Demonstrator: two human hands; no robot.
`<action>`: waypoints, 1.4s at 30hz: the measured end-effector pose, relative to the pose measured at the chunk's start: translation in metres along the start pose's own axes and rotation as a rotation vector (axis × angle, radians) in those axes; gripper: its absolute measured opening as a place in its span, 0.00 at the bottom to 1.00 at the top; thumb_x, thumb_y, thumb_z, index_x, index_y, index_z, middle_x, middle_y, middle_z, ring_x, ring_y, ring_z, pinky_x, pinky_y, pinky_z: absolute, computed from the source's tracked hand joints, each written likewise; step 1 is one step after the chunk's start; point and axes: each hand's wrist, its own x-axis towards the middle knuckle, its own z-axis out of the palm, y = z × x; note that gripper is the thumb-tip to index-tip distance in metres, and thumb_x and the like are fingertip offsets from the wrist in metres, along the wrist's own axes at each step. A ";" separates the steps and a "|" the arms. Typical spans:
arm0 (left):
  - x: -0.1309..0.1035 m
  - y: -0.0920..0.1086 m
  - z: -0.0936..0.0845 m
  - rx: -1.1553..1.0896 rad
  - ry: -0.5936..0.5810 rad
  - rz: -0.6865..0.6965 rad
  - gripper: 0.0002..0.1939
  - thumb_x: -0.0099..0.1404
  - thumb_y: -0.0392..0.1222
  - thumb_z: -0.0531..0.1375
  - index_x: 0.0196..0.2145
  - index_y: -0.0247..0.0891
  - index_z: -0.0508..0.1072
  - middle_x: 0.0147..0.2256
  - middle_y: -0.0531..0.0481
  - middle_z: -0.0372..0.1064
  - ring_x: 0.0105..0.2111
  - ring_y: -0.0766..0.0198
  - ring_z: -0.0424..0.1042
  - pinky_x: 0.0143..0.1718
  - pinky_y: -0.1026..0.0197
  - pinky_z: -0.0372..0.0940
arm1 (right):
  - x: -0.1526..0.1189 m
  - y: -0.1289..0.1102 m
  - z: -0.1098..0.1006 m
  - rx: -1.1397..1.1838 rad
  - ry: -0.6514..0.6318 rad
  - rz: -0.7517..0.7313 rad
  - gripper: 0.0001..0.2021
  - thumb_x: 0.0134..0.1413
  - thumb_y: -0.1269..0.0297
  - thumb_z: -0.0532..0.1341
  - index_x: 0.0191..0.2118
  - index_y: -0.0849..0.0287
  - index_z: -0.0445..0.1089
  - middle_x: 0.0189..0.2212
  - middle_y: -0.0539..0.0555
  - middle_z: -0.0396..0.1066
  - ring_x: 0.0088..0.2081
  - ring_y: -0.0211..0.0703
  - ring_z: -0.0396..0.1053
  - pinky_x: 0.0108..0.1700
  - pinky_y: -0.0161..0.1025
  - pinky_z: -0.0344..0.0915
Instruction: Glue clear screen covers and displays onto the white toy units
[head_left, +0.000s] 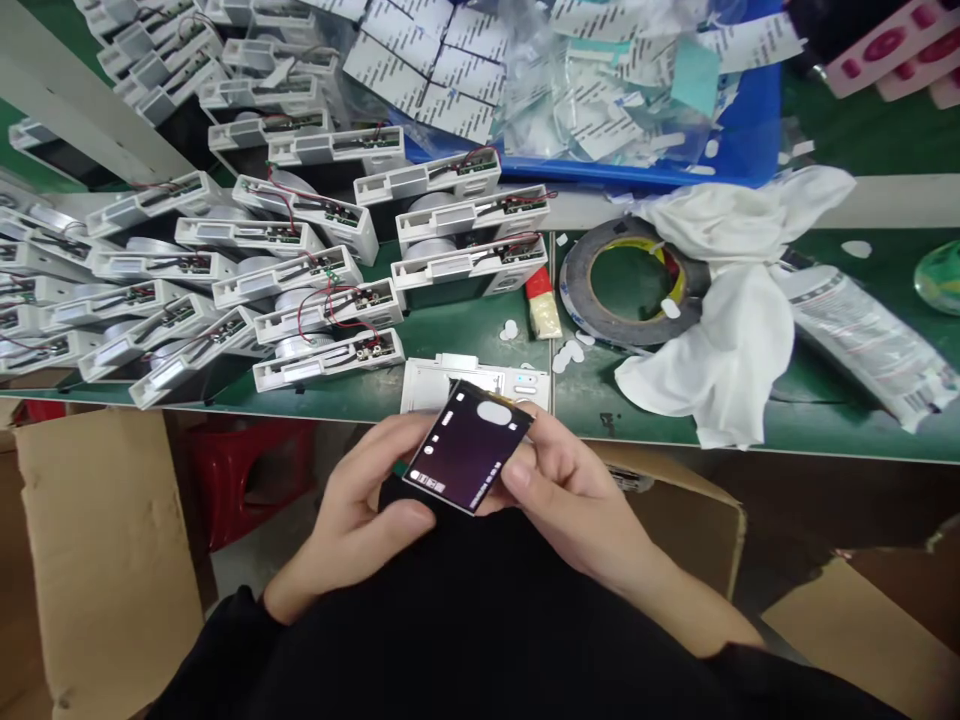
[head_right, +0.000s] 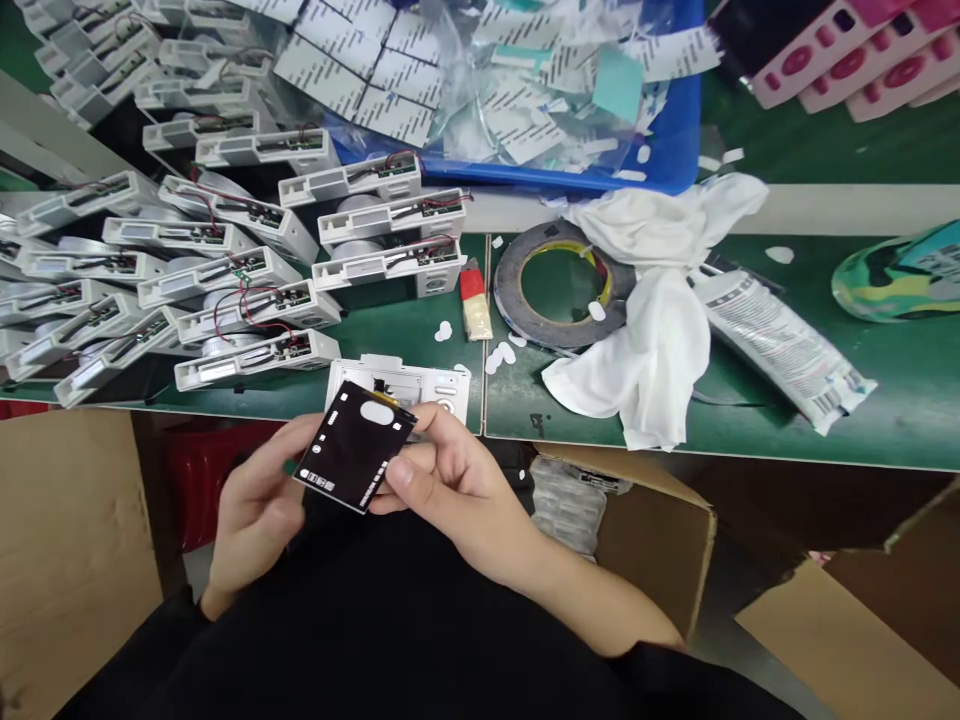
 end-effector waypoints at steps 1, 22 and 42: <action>0.004 0.002 0.000 -0.057 -0.030 0.017 0.23 0.81 0.58 0.60 0.67 0.51 0.76 0.60 0.42 0.82 0.56 0.48 0.85 0.55 0.49 0.82 | 0.001 0.000 0.001 -0.039 -0.014 -0.028 0.18 0.70 0.45 0.69 0.47 0.50 0.67 0.33 0.46 0.79 0.36 0.38 0.81 0.44 0.37 0.82; 0.003 0.021 0.008 -0.410 -0.013 -0.227 0.22 0.83 0.45 0.59 0.71 0.52 0.75 0.65 0.49 0.79 0.61 0.51 0.83 0.67 0.54 0.76 | -0.006 -0.036 0.002 -1.646 0.314 -0.969 0.04 0.71 0.73 0.67 0.46 0.57 0.77 0.34 0.51 0.81 0.32 0.39 0.79 0.34 0.36 0.76; 0.015 0.028 0.008 -0.222 -0.004 -0.200 0.24 0.77 0.33 0.65 0.65 0.54 0.80 0.50 0.55 0.88 0.36 0.67 0.87 0.42 0.71 0.79 | 0.003 -0.031 -0.011 -1.790 0.233 -1.049 0.07 0.68 0.78 0.65 0.41 0.59 0.70 0.33 0.52 0.78 0.31 0.40 0.71 0.32 0.41 0.69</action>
